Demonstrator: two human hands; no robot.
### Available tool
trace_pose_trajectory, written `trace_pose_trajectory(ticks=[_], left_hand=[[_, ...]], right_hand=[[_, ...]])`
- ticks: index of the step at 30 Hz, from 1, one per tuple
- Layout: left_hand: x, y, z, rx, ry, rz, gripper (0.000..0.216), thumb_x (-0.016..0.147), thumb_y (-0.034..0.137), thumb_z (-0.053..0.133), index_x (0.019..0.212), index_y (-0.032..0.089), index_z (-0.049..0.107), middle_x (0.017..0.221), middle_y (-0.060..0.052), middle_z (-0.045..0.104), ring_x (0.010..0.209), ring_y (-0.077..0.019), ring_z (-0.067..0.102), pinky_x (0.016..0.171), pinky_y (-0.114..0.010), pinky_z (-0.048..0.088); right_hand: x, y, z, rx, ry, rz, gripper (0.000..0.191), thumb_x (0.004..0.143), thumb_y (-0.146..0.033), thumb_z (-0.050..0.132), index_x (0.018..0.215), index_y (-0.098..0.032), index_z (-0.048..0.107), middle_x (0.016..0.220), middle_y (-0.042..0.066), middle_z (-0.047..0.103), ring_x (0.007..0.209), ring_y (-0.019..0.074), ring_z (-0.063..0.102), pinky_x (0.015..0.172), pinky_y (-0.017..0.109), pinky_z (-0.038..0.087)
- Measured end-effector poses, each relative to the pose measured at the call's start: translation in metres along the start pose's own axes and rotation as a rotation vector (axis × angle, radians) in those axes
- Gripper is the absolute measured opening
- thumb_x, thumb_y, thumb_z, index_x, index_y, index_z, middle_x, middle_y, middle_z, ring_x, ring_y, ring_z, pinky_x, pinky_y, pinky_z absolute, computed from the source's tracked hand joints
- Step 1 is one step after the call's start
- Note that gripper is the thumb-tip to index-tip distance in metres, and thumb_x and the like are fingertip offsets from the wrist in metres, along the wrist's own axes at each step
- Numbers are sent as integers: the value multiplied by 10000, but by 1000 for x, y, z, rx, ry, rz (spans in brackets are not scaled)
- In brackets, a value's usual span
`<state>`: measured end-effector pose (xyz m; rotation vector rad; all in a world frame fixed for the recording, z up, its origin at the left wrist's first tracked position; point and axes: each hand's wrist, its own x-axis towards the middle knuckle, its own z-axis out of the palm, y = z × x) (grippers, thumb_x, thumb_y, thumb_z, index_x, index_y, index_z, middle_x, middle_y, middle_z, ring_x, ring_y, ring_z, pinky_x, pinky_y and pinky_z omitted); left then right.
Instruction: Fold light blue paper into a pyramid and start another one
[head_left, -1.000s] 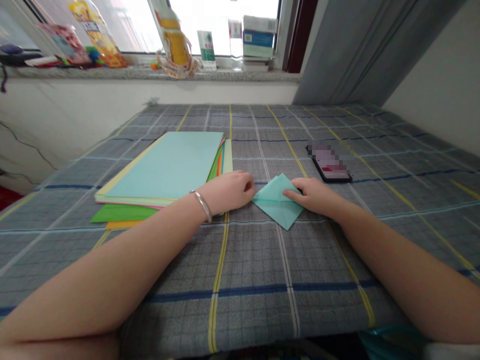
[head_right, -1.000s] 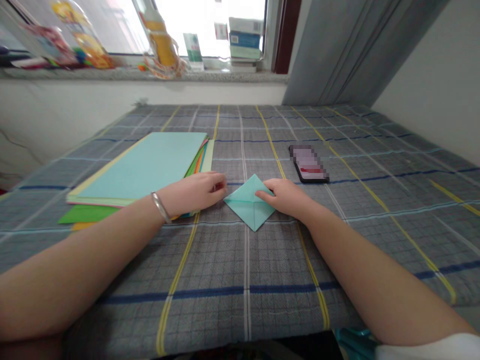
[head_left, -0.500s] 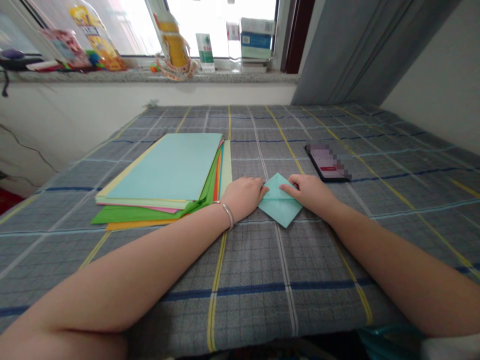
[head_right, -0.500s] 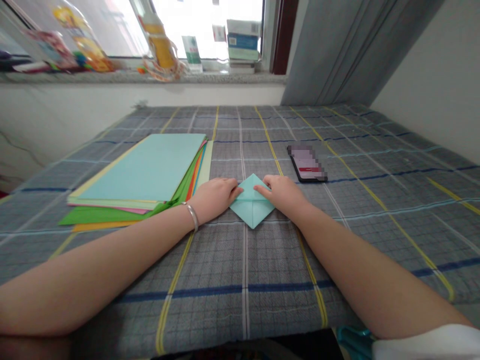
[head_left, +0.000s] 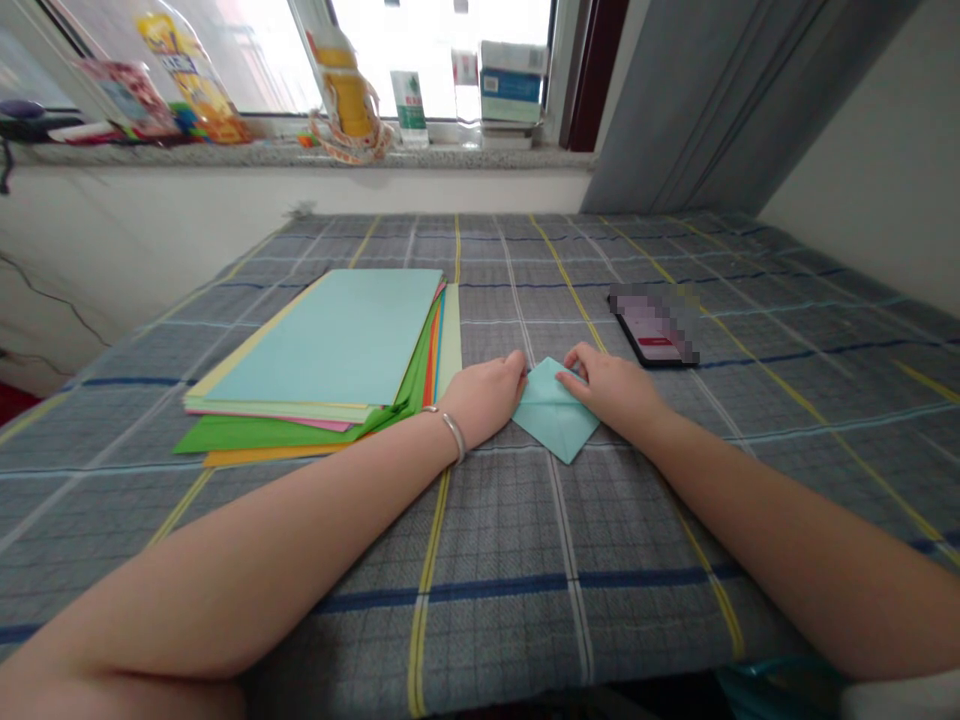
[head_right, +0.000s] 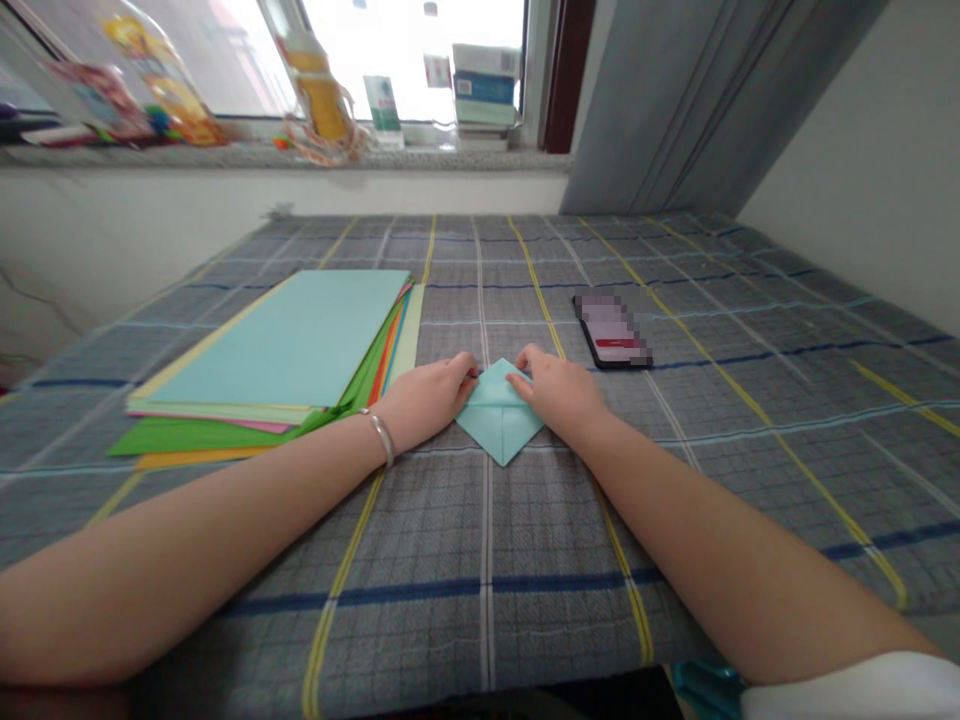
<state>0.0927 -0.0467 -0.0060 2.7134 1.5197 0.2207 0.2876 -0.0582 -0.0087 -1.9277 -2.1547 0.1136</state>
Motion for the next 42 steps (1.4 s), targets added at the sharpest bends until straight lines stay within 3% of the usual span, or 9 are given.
trace_pose_trajectory(ticks=[5,16,23,28,31,35,38,42], left_hand=[[-3,-1,-3,51,-24,99,422,991,237,366,1397,335,424,980,-41,678,825,-214,695,620,-281,451],[0,0,-3,63,-41,56,397,1009,297,340,1369,366,492,956,-44,677,821,-223,685,613,-290,434],[-10,-12,-8,147,47,105,307,969,422,466,1158,224,604,1015,-69,672,1003,-277,590,886,-405,423],[-12,-34,-12,134,-11,76,412,934,448,519,1300,259,543,1156,-103,565,1136,-301,489,992,-445,363],[-5,-44,-13,49,-87,94,393,950,398,476,1325,289,521,1119,-83,559,1110,-273,488,1011,-442,356],[1,-44,-17,-68,-97,62,372,989,406,333,1170,249,618,1015,-70,582,1044,-238,512,996,-413,371],[-2,-38,-20,-73,-84,95,389,929,520,435,953,204,661,969,-72,585,1008,-243,511,975,-408,380],[-7,-34,-21,-36,-116,150,294,904,443,514,854,198,668,1014,-77,583,1015,-237,505,975,-396,372]], right_hand=[[-2,0,-2,24,23,-119,285,913,-342,533,1164,-266,642,931,29,703,810,179,613,620,275,352],[3,-1,3,11,24,-127,293,924,-290,496,1163,-239,658,1059,57,728,908,220,655,702,311,434],[2,0,4,28,24,-152,298,924,-280,485,1156,-256,669,1119,38,718,985,235,651,781,336,455],[2,-1,4,9,16,-137,308,924,-277,480,1169,-264,666,1127,38,717,975,232,653,761,329,457],[1,-1,3,4,15,-131,309,927,-277,475,1170,-264,666,1132,40,715,970,229,654,752,324,455],[1,-1,3,7,23,-138,304,925,-276,476,1160,-264,669,1117,41,719,955,224,653,748,320,449],[1,0,4,12,28,-144,300,924,-279,478,1155,-261,670,1113,41,721,942,217,653,739,314,441],[1,0,3,3,24,-140,298,926,-282,478,1154,-258,668,1104,41,724,919,215,654,711,307,429]])
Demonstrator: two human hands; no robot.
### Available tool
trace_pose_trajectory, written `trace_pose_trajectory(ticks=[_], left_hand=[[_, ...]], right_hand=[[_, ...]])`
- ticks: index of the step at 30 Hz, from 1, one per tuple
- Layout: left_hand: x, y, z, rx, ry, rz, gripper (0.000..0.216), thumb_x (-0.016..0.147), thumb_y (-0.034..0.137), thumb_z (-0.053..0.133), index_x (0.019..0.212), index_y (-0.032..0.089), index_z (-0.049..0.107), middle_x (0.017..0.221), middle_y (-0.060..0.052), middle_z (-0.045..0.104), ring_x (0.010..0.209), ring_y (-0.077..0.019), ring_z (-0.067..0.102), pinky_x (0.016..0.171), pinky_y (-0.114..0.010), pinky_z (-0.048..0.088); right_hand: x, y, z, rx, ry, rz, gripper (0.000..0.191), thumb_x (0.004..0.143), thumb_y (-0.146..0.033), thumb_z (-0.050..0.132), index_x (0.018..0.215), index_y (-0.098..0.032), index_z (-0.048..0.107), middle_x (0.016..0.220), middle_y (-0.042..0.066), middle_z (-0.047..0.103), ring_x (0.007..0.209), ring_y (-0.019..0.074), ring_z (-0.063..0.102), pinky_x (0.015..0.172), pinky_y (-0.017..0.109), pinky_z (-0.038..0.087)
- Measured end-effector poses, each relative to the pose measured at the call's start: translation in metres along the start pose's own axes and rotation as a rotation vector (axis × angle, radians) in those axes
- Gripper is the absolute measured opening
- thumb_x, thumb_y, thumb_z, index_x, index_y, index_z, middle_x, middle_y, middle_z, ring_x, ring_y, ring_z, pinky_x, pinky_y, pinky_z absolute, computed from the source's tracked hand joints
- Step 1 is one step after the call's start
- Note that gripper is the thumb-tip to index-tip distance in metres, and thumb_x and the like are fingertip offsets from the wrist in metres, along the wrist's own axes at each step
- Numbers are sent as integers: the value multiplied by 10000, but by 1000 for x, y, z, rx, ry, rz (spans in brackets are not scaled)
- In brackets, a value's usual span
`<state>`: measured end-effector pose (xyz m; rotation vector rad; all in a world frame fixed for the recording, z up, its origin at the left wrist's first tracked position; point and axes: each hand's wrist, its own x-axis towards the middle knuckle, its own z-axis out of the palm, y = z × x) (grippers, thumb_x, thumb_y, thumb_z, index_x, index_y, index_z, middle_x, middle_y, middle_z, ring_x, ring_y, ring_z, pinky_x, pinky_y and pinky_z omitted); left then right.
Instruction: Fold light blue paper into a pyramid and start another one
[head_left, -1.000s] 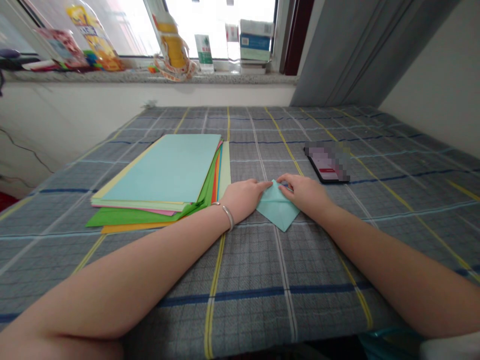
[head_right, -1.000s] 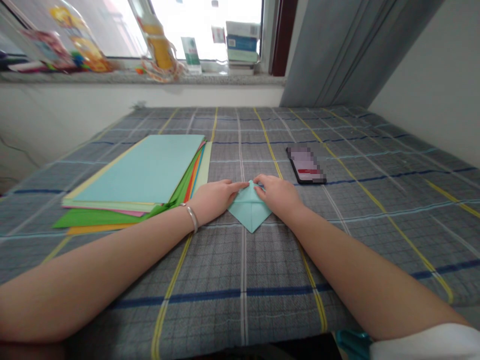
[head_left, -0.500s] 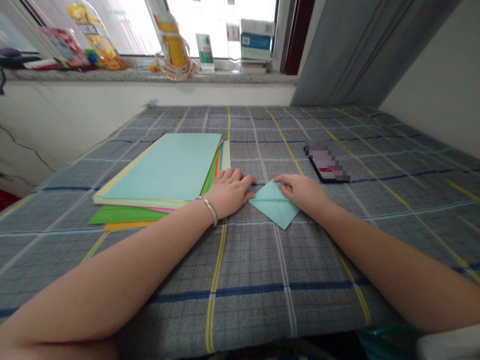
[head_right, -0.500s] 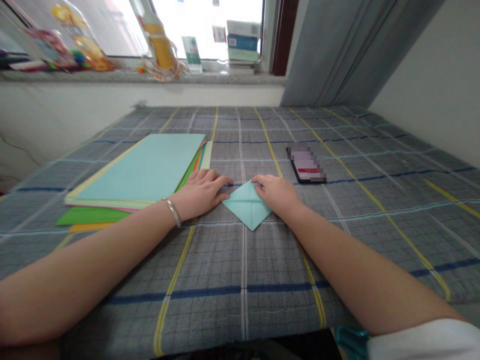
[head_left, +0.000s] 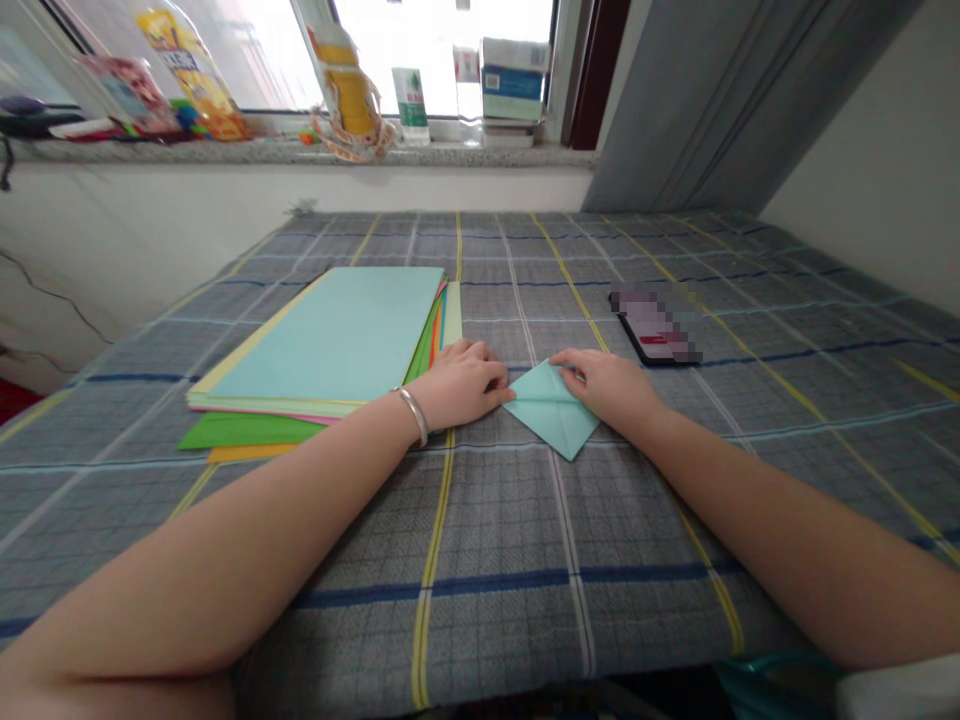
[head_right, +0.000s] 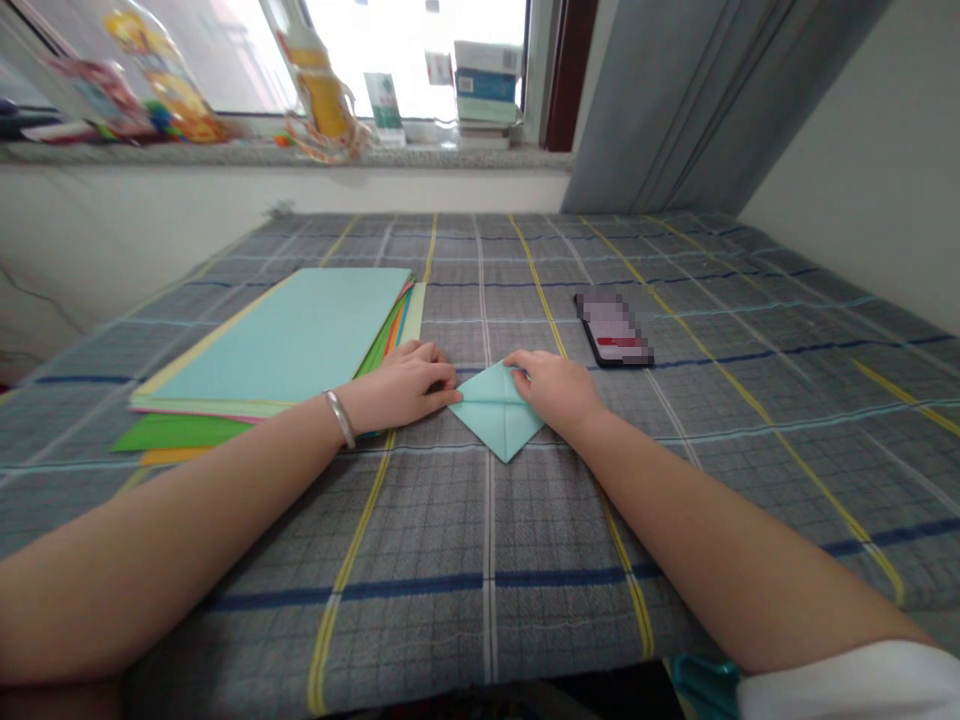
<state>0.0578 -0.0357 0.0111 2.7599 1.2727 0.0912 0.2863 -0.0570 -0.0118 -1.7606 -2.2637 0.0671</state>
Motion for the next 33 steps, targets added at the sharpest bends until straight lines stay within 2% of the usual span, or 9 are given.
trace_pose_trajectory(ticks=[4,7,10,13,15,17,20,26,33], left_hand=[[1,-2,-1,1,-47,6,205,893,359,533,912,214,676,1045,-73,580,1050,-234,501,1009,-392,364],[2,1,-3,-61,-60,-87,152,847,285,559,923,204,662,1016,-77,587,1045,-238,521,998,-394,397],[2,14,-4,-205,101,-225,245,828,179,500,1047,158,606,1071,-98,601,1051,-221,554,959,-362,450],[1,29,1,-252,248,6,315,900,179,407,1183,170,545,1215,-81,606,1188,-195,522,1062,-373,395],[2,37,8,-176,204,175,415,954,245,382,1357,159,436,1410,-101,507,1361,-206,401,1167,-419,261],[5,41,17,-94,104,227,490,981,312,369,1440,143,345,1514,-105,401,1445,-225,282,1200,-449,169],[9,41,27,-17,1,194,536,1014,349,281,1487,97,274,1570,-128,286,1474,-235,213,1201,-468,146],[8,42,30,49,20,157,559,1015,382,277,1499,102,272,1576,-130,266,1473,-235,218,1200,-455,147],[6,44,29,115,14,176,563,1021,382,252,1529,143,207,1586,-142,230,1468,-253,230,1190,-465,165]], right_hand=[[0,-1,-1,-5,-8,4,304,931,-284,474,1168,-252,660,1124,47,718,930,218,653,721,311,431],[-1,-1,-1,-7,-8,6,304,934,-288,471,1170,-250,659,1129,48,716,944,220,652,728,311,433],[-1,-1,-1,-3,1,-2,298,935,-289,469,1160,-253,661,1119,43,719,946,215,651,724,307,432],[0,0,0,-10,8,-18,293,937,-294,461,1145,-243,661,1089,50,725,931,213,653,721,306,430],[0,1,1,-23,11,-16,287,937,-290,452,1117,-228,666,1060,60,730,914,216,655,713,308,427],[1,1,1,-28,16,-8,284,935,-276,445,1100,-221,670,1050,65,733,908,217,657,710,307,425],[2,1,1,-28,17,15,288,930,-287,453,1108,-225,671,1031,67,737,895,218,660,697,306,418],[4,0,0,-55,0,81,244,909,-341,492,1024,-228,675,877,61,736,795,216,653,616,295,379],[6,2,-2,-3,-3,104,195,886,-297,495,963,-217,655,805,50,713,725,198,627,590,290,355]])
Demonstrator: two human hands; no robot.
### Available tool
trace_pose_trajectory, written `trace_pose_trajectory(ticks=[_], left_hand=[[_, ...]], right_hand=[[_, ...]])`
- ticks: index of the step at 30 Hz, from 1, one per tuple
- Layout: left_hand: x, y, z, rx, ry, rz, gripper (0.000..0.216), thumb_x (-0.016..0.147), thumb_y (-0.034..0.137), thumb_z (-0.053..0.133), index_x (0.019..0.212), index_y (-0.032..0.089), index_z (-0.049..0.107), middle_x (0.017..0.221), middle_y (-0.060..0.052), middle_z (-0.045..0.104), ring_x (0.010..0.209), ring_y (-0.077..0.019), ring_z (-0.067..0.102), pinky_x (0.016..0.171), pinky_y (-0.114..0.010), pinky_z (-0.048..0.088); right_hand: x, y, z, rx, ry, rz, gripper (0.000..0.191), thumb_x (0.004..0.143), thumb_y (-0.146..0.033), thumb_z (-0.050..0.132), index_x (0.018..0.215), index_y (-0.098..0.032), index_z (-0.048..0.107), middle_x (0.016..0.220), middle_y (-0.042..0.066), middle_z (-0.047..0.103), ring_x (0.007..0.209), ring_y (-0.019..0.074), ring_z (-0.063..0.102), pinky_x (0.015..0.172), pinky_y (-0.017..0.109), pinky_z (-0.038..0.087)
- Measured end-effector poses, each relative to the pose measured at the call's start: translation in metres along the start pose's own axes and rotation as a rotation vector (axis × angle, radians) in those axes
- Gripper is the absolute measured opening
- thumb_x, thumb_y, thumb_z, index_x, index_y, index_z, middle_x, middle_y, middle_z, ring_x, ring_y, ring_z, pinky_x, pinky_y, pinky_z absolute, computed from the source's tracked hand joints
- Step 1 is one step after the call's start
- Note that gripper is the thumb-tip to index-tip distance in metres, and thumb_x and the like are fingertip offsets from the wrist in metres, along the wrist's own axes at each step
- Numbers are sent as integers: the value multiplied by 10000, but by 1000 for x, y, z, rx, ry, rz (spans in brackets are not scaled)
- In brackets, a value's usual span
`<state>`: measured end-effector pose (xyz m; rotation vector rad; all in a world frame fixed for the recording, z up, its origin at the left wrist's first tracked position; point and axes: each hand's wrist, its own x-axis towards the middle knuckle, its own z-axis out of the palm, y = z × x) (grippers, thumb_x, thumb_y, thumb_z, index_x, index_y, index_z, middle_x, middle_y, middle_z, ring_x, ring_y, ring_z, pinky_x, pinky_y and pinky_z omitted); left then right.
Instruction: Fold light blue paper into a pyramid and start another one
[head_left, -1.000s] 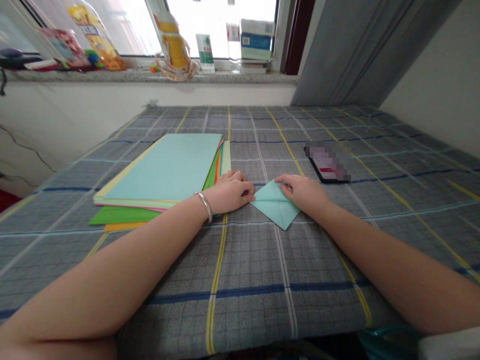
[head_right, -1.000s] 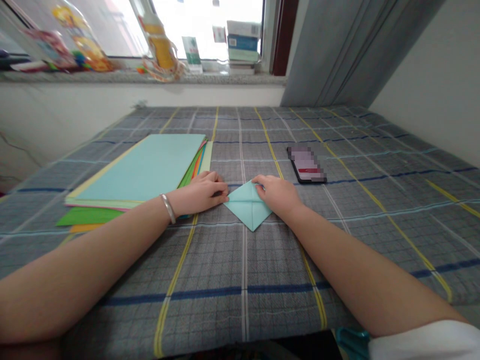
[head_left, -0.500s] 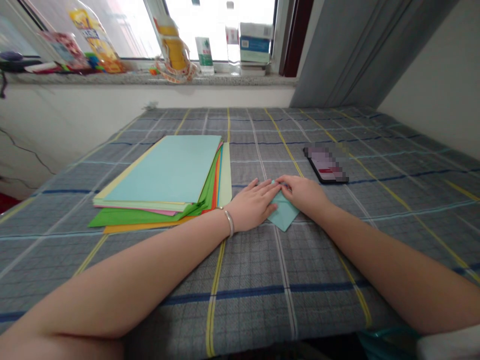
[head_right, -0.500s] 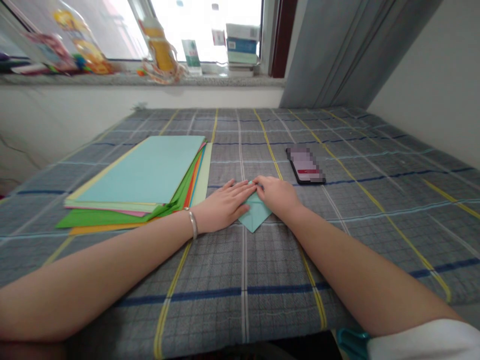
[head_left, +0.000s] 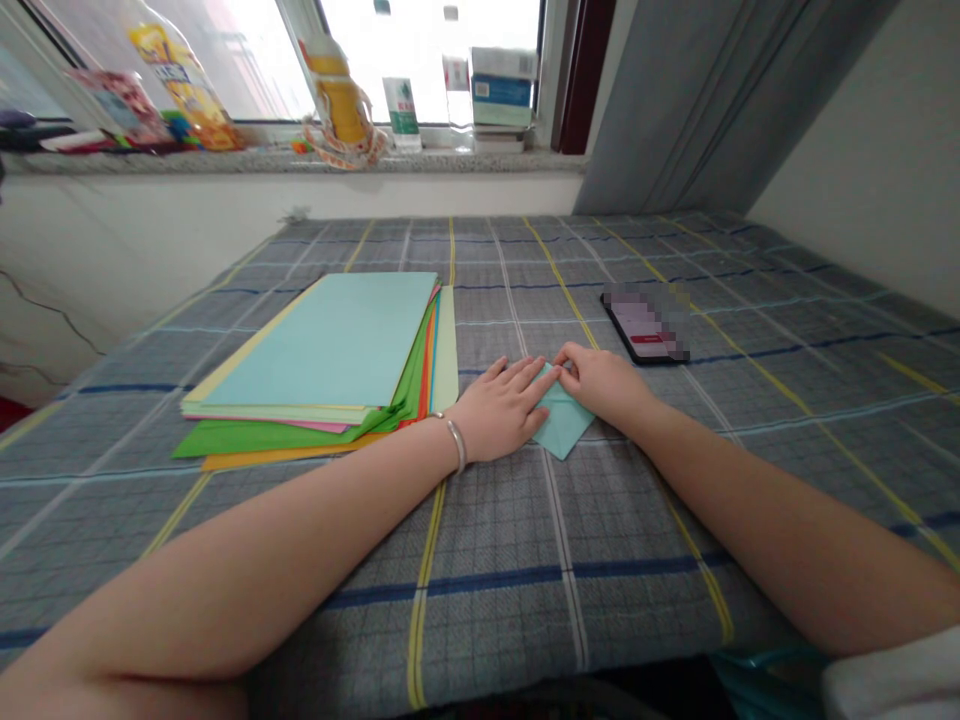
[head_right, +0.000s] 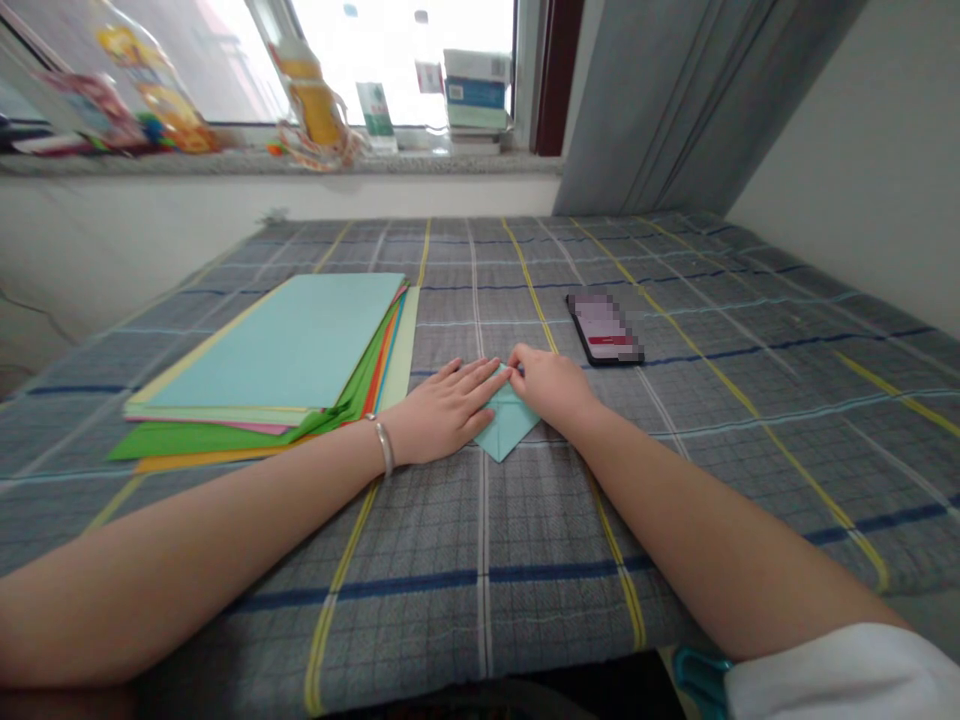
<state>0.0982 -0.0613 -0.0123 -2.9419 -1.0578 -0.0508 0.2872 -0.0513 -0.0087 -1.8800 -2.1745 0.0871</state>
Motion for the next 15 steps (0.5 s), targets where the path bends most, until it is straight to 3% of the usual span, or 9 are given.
trace_pose_trajectory(ticks=[4,10,15], left_hand=[[1,0,0,29,-6,-4,583,1016,429,247,1515,128,245,1582,-155,232,1472,-254,219,1196,-460,140],[1,1,0,26,6,11,613,1007,443,258,1504,85,271,1593,-137,190,1484,-234,182,1212,-430,97],[1,1,-2,8,-10,9,611,1011,448,262,1524,116,232,1588,-144,213,1480,-247,193,1205,-438,116]], right_hand=[[1,17,-11,189,-78,41,154,836,-316,567,872,-193,652,767,35,690,676,164,600,588,268,385],[-2,52,-31,339,-400,28,249,781,-445,622,745,-205,678,721,17,678,666,160,592,594,260,418],[-3,55,-36,357,-531,132,253,763,-450,620,746,-207,690,516,-30,520,469,115,457,460,255,315]])
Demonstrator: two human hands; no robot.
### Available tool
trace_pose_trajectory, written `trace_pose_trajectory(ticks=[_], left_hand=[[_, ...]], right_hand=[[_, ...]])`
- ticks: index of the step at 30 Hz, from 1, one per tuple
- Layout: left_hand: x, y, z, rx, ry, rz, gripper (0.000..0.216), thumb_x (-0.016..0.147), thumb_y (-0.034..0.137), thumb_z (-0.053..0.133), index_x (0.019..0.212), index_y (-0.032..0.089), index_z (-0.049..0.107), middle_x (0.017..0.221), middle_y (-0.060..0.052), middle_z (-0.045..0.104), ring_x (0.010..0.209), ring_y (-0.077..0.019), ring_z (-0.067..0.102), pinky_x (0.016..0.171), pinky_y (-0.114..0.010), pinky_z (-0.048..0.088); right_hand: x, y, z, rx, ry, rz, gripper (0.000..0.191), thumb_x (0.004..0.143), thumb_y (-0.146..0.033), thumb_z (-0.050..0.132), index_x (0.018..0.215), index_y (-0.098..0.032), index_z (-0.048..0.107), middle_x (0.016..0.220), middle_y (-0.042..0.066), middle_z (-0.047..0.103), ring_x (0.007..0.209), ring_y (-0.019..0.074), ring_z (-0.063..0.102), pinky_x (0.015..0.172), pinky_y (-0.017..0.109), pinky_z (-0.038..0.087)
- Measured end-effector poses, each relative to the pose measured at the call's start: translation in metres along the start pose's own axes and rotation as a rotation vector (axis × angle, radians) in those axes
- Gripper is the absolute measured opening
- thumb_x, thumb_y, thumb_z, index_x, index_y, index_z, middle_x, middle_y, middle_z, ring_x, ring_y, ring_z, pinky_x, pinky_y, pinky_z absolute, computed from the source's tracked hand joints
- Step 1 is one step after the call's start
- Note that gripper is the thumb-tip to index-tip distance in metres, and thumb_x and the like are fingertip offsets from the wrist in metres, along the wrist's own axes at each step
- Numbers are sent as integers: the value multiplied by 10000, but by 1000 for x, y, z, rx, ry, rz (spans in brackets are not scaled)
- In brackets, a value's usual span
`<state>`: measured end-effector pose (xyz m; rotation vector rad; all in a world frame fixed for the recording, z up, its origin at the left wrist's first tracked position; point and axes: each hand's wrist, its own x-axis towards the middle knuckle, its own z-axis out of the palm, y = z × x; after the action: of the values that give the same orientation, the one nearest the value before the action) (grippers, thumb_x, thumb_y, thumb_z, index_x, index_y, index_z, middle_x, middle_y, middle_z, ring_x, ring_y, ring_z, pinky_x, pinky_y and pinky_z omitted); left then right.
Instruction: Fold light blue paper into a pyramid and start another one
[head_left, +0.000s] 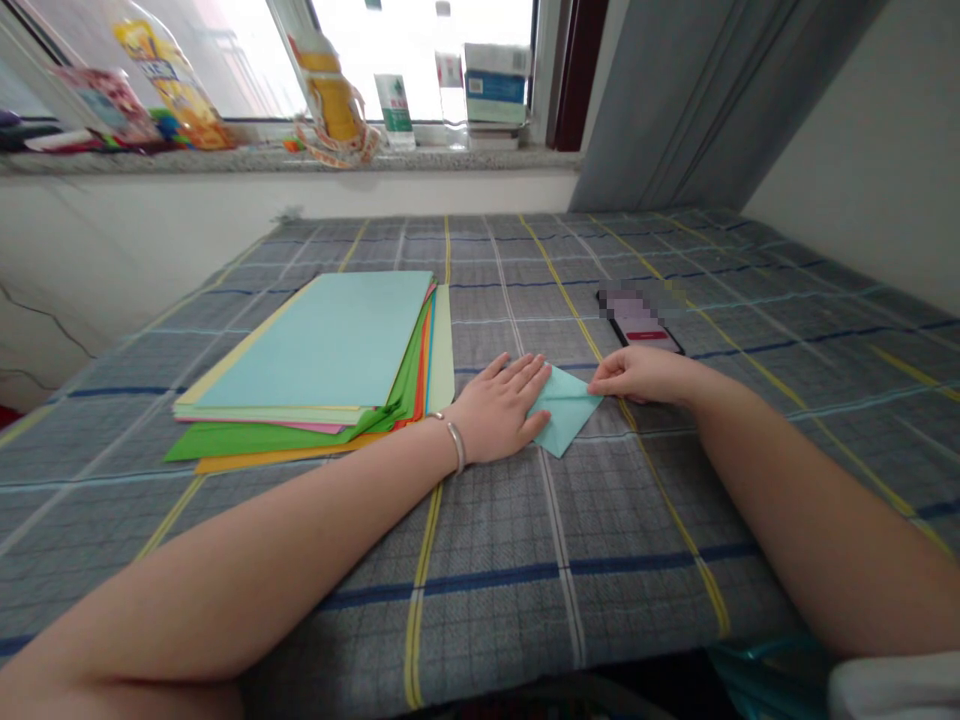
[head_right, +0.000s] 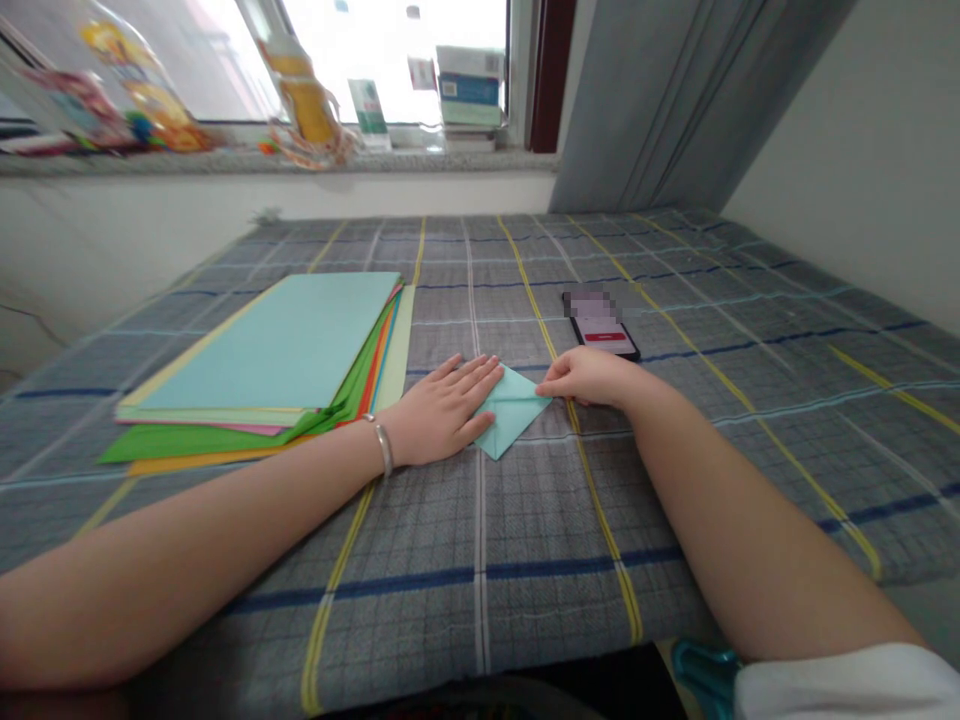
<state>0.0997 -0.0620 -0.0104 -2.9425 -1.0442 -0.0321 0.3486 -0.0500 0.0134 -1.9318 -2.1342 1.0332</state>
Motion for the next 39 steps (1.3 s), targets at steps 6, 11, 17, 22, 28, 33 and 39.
trace_pose_trajectory(ticks=[6,11,17,22,28,33,39], left_hand=[[-1,-1,-3,0,2,29,558,1011,461,276,1522,238,257,1595,-127,208,1478,-269,199,1188,-475,138],[-1,-2,0,-10,36,66,555,1007,442,279,1516,219,280,1613,-46,162,1498,-261,94,1200,-492,99],[4,-6,-1,-34,-71,106,628,1013,472,249,1535,127,194,1604,-95,168,1500,-218,86,1218,-421,61],[7,-11,-9,-56,-181,145,615,1012,498,276,1548,224,149,1615,-105,86,1498,-242,85,1208,-450,93],[7,-13,-12,-69,-173,175,561,1015,448,317,1535,270,204,1612,-109,104,1492,-262,108,1198,-466,126],[7,-14,-11,-69,-164,185,570,1012,435,337,1536,255,204,1612,-112,111,1493,-262,111,1197,-462,137],[6,-15,-9,-65,-152,184,596,1004,464,344,1540,254,189,1612,-120,113,1492,-268,123,1197,-464,133]], right_hand=[[2,-2,6,-70,23,7,320,752,-520,623,676,-209,620,527,-23,529,442,110,442,446,264,302],[7,-14,13,-262,149,21,448,707,-650,618,601,-216,591,607,28,619,579,163,552,502,282,321],[8,-33,13,-445,104,75,504,709,-695,571,572,-210,581,590,53,618,584,183,559,526,294,329],[6,-36,9,-455,72,86,445,714,-643,598,613,-210,576,616,40,620,578,166,541,524,289,326],[3,-34,0,-410,-3,179,370,754,-559,631,654,-209,564,528,4,551,500,144,511,506,286,319],[1,-19,-5,-395,-22,216,332,763,-488,659,639,-213,520,490,-13,503,470,134,482,481,281,304],[0,6,-12,-181,-60,82,254,740,-392,667,651,-213,511,540,-32,510,445,100,433,457,263,304]])
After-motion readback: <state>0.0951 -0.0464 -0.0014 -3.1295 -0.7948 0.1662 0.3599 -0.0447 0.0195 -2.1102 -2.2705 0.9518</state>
